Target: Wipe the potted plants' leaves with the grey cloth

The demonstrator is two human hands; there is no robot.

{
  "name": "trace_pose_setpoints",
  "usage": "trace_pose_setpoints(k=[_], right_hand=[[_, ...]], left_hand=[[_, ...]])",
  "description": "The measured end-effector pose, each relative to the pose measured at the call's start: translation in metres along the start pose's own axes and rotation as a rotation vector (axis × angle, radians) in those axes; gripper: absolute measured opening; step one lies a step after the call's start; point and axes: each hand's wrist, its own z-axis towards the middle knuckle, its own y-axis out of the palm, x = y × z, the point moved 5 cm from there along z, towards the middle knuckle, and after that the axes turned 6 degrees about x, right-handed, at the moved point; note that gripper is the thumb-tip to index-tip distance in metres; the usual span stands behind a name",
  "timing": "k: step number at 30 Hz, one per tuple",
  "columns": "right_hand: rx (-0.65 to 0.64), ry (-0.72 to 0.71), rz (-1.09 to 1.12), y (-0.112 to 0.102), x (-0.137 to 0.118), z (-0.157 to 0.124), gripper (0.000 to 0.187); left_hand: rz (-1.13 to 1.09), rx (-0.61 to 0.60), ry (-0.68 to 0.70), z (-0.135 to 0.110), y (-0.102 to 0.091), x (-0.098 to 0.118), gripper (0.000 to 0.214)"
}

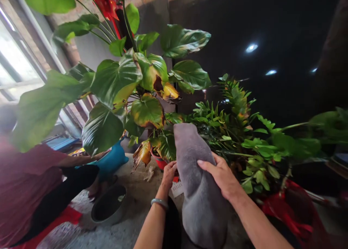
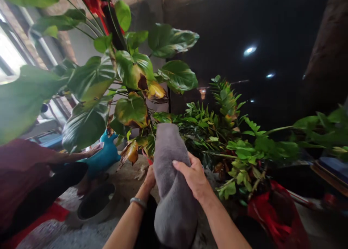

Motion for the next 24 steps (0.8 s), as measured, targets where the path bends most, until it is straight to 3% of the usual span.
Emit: trace_pose_setpoints(k=[4,7,9,11,14,16,20,22,24], right_hand=[[0.196,0.117,-0.031,-0.018,0.040,0.000,0.035],[0.109,0.168,-0.121,-0.020,0.061,-0.021,0.030],[0.027,0.143,-0.112,-0.020,0.053,-0.033,0.031],[0.029,0.094,-0.059,-0.027,0.032,-0.032,0.034],[0.220,-0.013,0.034,-0.049,-0.001,-0.010,0.036],[0.367,-0.016,0.109,-0.064,-0.002,0.006,0.034],[0.481,0.217,0.151,-0.075,0.054,-0.001,0.027],[0.468,0.284,0.086,-0.074,0.080,-0.024,0.025],[0.412,0.313,0.033,-0.070,0.090,-0.045,0.027]], left_hand=[[0.013,-0.034,-0.045,0.006,0.001,-0.004,0.038],[0.033,-0.021,-0.064,0.011,-0.004,-0.006,0.038],[0.044,-0.039,-0.058,0.013,-0.005,-0.007,0.036],[0.043,-0.037,-0.062,0.013,-0.005,-0.007,0.037],[0.032,-0.007,-0.081,0.009,-0.002,-0.005,0.040],[0.033,-0.009,-0.082,0.005,0.001,-0.001,0.041],[0.038,-0.021,-0.094,-0.001,0.004,0.003,0.041],[0.042,-0.014,-0.103,-0.001,0.003,0.003,0.040],[0.050,0.000,-0.104,0.000,0.003,0.001,0.039]])
